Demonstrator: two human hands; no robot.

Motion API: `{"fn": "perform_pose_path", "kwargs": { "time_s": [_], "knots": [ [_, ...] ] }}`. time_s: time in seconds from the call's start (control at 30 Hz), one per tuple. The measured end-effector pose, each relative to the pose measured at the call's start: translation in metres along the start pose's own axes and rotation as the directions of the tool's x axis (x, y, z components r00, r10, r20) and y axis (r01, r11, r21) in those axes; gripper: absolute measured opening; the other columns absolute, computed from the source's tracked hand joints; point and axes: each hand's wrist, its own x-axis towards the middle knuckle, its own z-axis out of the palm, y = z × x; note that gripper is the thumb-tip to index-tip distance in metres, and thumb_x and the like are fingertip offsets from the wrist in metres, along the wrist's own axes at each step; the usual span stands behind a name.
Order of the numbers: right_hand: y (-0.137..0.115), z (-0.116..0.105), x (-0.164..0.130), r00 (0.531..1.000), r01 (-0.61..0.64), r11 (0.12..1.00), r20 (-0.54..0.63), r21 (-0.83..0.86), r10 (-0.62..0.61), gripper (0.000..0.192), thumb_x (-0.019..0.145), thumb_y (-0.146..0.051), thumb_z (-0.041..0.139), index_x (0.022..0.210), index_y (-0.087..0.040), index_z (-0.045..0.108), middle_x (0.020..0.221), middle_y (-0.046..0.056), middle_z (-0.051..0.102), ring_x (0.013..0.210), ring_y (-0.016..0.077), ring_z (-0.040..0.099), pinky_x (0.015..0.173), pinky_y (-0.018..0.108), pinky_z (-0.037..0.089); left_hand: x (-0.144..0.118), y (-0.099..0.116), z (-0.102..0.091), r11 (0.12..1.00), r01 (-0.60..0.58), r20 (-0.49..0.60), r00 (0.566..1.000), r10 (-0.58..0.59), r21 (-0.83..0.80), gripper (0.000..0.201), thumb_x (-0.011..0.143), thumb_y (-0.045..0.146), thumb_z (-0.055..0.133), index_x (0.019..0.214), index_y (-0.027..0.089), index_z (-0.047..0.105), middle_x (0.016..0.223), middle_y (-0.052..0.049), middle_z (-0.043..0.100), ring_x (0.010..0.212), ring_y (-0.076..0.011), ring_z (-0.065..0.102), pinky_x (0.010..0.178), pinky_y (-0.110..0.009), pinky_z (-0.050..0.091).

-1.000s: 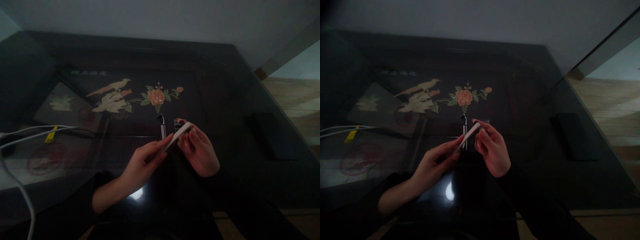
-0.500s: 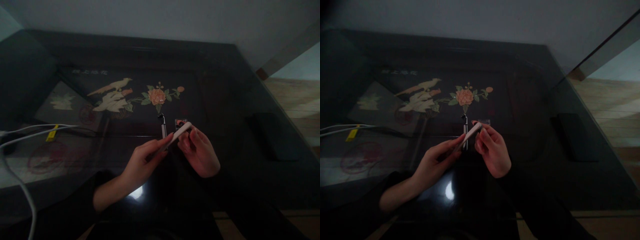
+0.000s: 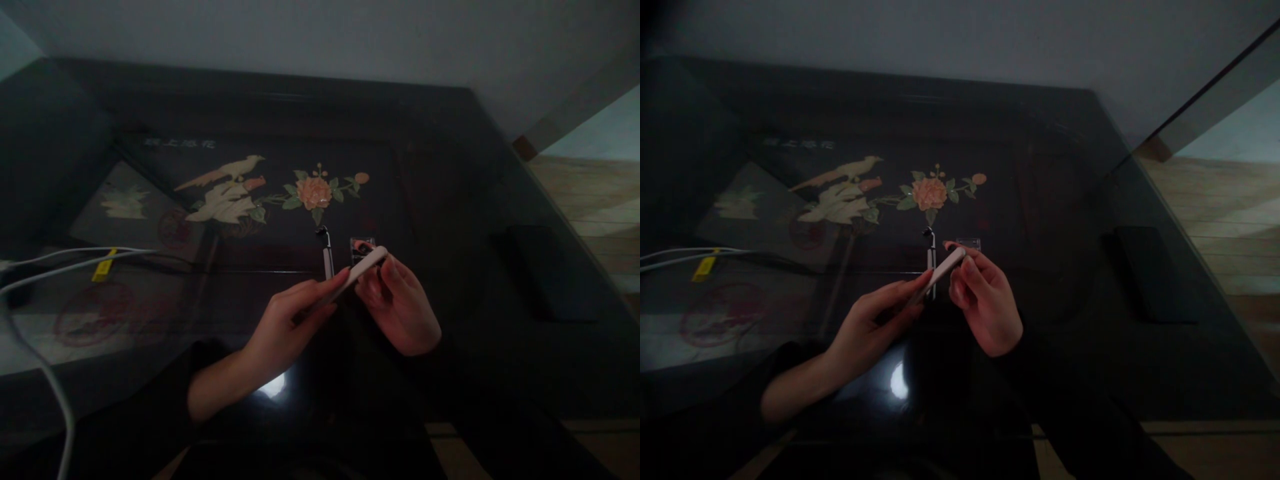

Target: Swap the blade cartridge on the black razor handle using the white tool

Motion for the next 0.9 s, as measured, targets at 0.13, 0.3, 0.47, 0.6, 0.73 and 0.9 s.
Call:
{"fn": "perform_pose_path", "kwargs": {
  "time_s": [0.13, 0.3, 0.47, 0.6, 0.73, 0.9],
  "knots": [
    [-0.0007, 0.0020, -0.0004, 1.000, -0.010, 1.000, 0.014, 0.017, 0.010, 0.036, 0.076, -0.050, 0.075, 0.094, -0.020, 0.069, 0.052, -0.007, 0.043, 0.047, 0.0083, 0.028, 0.044, 0.026, 0.022, 0.0007, -0.0008, 0.0004, 1.000, 0.000, -0.031, 1.000, 0.001, 0.030, 0.046, 0.092, 0.015, 0.056, 0.137, 0.025, 0.056, 0.092, -0.002, 0.070, 0.080, -0.0141, 0.062, 0.071, -0.023, 0.049],
    [-0.0019, 0.0034, -0.0002, 1.000, 0.003, 1.000, 0.015, 0.015, -0.004, 0.034, 0.076, -0.049, 0.076, 0.093, -0.020, 0.068, 0.051, -0.008, 0.042, 0.047, 0.0088, 0.027, 0.045, 0.026, 0.023, 0.0024, -0.0007, -0.0007, 0.999, 0.033, -0.068, 0.997, -0.030, 0.034, 0.045, 0.092, 0.014, 0.056, 0.136, 0.023, 0.058, 0.091, -0.003, 0.071, 0.079, -0.0145, 0.063, 0.071, -0.024, 0.050],
    [-0.0016, 0.0020, 0.0007, 1.000, 0.028, 1.000, -0.014, -0.002, -0.028, 0.040, 0.072, -0.050, 0.078, 0.097, -0.020, 0.069, 0.051, -0.008, 0.043, 0.046, 0.0087, 0.027, 0.045, 0.026, 0.021, 0.0009, 0.0006, -0.0001, 1.000, 0.024, -0.031, 0.999, -0.024, 0.011, 0.046, 0.093, 0.017, 0.056, 0.138, 0.024, 0.056, 0.087, -0.002, 0.069, 0.076, -0.0141, 0.061, 0.069, -0.023, 0.049],
    [-0.0011, 0.0012, 0.0004, 0.999, 0.022, 1.000, -0.038, -0.015, -0.023, 0.040, 0.073, -0.049, 0.077, 0.100, -0.021, 0.068, 0.052, -0.008, 0.042, 0.045, 0.0075, 0.029, 0.043, 0.025, 0.023, -0.0013, 0.0039, 0.0016, 1.000, -0.012, 0.011, 1.000, 0.012, -0.014, 0.046, 0.093, 0.017, 0.055, 0.139, 0.023, 0.055, 0.087, -0.002, 0.069, 0.076, -0.0136, 0.060, 0.069, -0.022, 0.049],
    [-0.0007, 0.0011, 0.0000, 0.999, 0.014, 1.000, -0.045, 0.005, -0.014, 0.040, 0.072, -0.049, 0.078, 0.099, -0.021, 0.070, 0.053, -0.008, 0.043, 0.045, 0.0072, 0.028, 0.043, 0.025, 0.022, -0.0014, 0.0045, 0.0016, 1.000, -0.021, 0.005, 1.000, 0.021, -0.013, 0.046, 0.092, 0.016, 0.056, 0.138, 0.023, 0.056, 0.086, -0.002, 0.069, 0.075, -0.0134, 0.060, 0.068, -0.022, 0.048],
    [-0.0009, 0.0026, 0.0000, 1.000, 0.009, 1.000, 0.010, 0.023, -0.009, 0.038, 0.075, -0.049, 0.076, 0.099, -0.020, 0.069, 0.051, -0.009, 0.041, 0.045, 0.0077, 0.025, 0.044, 0.026, 0.022, 0.0005, 0.0017, 0.0005, 1.000, 0.023, -0.029, 0.999, -0.023, -0.005, 0.047, 0.092, 0.015, 0.056, 0.137, 0.024, 0.057, 0.091, -0.002, 0.070, 0.079, -0.0139, 0.062, 0.073, -0.023, 0.049]
  ]
}}
